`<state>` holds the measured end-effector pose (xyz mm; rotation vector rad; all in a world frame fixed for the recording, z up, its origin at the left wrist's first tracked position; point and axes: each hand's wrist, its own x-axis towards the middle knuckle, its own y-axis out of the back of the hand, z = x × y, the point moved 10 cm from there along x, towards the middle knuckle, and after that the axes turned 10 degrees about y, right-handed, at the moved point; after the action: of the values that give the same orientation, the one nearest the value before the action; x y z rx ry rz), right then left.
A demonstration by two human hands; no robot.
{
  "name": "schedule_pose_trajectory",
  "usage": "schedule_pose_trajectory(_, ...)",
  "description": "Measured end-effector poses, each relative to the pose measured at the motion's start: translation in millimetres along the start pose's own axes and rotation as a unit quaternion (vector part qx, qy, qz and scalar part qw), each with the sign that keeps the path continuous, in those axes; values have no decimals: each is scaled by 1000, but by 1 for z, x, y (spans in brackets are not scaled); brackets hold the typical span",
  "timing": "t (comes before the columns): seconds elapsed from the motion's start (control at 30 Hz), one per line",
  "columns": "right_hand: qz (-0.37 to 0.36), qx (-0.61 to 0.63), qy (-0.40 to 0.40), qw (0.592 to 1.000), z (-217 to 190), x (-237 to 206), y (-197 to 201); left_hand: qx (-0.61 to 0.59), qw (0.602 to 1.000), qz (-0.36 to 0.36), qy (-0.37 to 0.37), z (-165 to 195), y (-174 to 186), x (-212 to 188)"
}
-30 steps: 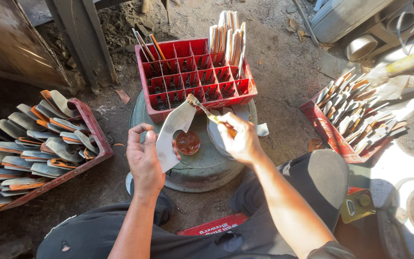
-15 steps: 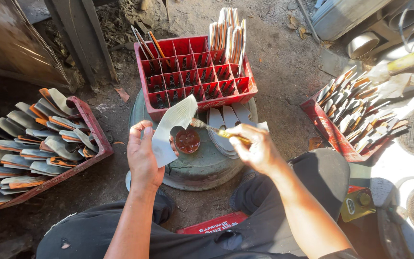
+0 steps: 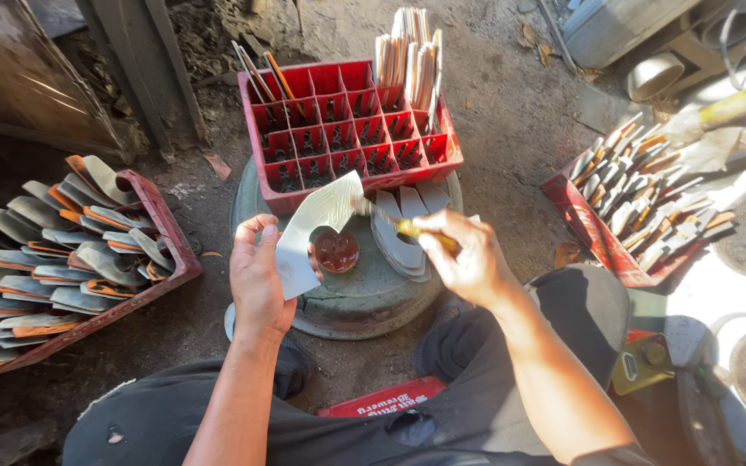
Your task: The person applies a brown adhesive to curved shoe parts using a small brush. They dip the brush into a container of glue, coat each part, and place it into a red crate. The person handles both white and orange-colored parts.
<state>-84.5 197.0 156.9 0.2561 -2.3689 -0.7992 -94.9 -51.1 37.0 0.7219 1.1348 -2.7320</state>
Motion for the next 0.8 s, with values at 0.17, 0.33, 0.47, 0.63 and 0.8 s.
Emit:
schedule_pose_trajectory(0.17,-85,-21,-27,996,0,0,-30,1,1000,5,-4,-3,-4,2)
schedule_pose_trajectory(0.33,-67,26,-42,997,-17,-14,-23,13,999,28,-23,6,6,6)
schedule_pose_trajectory(0.47,-13,-1,-45,999,-15,-13,-22,17,999,15,-45,-3,-2,1)
schedule_pose_trajectory(0.63,24,-51,-56,997,6,-9,-26,14,999,-8,-47,-7,-10,-9)
schedule_pose_trajectory(0.8,4,-48,-91,995,28,2,0,36,998,-47,-37,-2,-15,-6)
